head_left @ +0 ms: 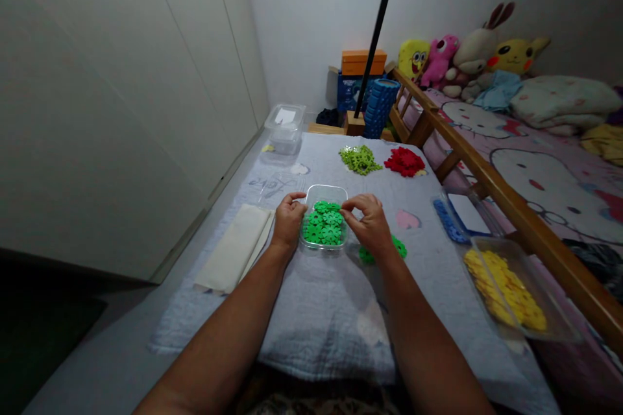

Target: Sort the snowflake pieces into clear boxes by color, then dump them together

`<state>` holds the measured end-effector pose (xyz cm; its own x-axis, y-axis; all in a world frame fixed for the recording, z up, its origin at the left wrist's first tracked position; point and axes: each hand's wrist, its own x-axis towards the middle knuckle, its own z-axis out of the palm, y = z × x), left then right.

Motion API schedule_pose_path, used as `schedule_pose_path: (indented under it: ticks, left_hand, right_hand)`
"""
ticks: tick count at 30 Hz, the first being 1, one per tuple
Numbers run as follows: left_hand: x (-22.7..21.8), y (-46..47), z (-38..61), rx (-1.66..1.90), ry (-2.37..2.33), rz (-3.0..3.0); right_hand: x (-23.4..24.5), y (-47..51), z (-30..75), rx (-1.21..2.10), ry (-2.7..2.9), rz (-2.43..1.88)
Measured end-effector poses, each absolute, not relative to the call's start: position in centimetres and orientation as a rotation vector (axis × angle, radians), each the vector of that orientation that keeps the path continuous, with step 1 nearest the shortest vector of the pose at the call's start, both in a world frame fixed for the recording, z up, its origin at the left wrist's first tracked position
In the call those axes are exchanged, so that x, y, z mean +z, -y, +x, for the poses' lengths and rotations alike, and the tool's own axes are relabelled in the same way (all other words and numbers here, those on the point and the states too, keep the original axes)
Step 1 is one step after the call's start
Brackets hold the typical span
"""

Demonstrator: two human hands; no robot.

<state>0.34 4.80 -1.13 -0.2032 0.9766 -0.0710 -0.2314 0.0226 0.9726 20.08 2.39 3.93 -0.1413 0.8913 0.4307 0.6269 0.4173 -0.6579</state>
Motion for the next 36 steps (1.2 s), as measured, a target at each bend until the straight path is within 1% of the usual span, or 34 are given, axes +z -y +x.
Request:
schedule_pose_path:
  ticks: [5, 14, 20, 24, 28, 31, 36]
  left_hand:
    - [-0.9, -4.7, 0.4, 1.431, -1.190, 0.887]
    - [-1.1, -4.8, 0.3, 1.437, -1.178, 0.891]
    - [-1.3, -4.8, 0.2, 1.429, -1.207, 0.910]
    - [-1.3, -4.8, 0.3, 1.430, -1.211, 0.907]
    - [-1.0, -4.7, 0.3, 1.432, -1.214, 0.902]
    - [-0.8, -4.6, 0.4, 1.430, -1.220, 0.897]
    - [-0.9, -4.7, 0.3, 1.432, -1.215, 0.906]
  right_hand:
    - [3.0, -2.4, 18.9, 0.336, 1.981, -1.383]
    - [1.4, -2.8, 18.2, 0.269, 1.950, -1.431]
    - [1.8, -4.1, 22.0, 0.266, 1.791, -1.489]
    - [2.1, -4.7, 25.5, 0.293, 1.742, -1.678]
    - [2.0, -4.2, 26.9, 0.409, 1.964, -1.897]
    - [1.9, -3.6, 26.6, 0.469, 2.152, -1.946]
    - [1.8, -3.4, 25.8, 0.457, 2.234, -1.977]
